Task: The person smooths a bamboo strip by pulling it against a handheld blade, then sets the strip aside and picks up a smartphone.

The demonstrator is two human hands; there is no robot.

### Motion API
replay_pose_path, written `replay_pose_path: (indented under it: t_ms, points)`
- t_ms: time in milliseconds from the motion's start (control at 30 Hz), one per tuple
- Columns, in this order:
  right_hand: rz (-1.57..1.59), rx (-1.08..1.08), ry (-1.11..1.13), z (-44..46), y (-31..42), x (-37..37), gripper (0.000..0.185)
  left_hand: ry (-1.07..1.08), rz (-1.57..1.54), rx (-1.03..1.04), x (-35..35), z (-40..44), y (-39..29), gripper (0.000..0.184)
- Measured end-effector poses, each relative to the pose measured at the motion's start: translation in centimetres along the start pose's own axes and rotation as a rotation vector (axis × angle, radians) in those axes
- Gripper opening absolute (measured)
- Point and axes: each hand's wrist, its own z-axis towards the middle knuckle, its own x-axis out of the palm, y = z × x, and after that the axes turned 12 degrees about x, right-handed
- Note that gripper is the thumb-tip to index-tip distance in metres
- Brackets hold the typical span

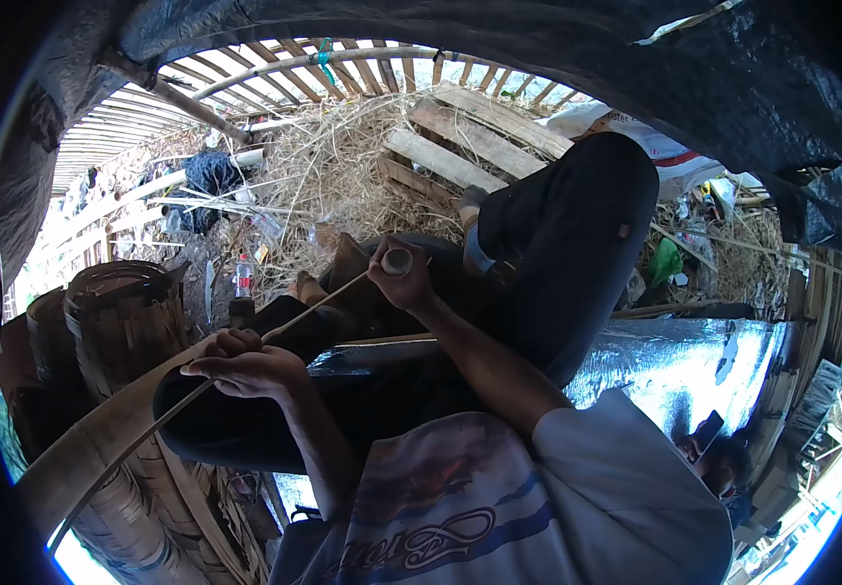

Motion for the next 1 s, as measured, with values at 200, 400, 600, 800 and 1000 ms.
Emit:
replay_pose_path:
  t_ms: [200,400,600,800,1000]
  points:
    - [-0.061,-0.015,0.098,-0.8,3.1,0.9,0.014,-0.014,-0.025,-0.047,0.3,0.4,-0.4,0.046]
    - [-0.339,0.0,0.124,-0.6,-0.5,0.1,0.013,0.015,-0.097,-0.059,0.5,0.1,-0.8,0.046]
    - [-0.123,-0.147,0.251,-1.6,2.7,2.0,0.017,-0.001,-0.112,-0.06,0.7,0.3,-0.6,0.047]
    - [-0.467,-0.008,0.008,-0.4,-3.7,0.6,0.017,-0.008,-0.075,-0.08,0.4,0.3,-0.5,0.048]
    - [-0.431,-0.13,0.179,-2.0,-3.1,1.4,0.023,-0.009,-0.079,-0.085,0.4,0.3,-0.5,0.047]
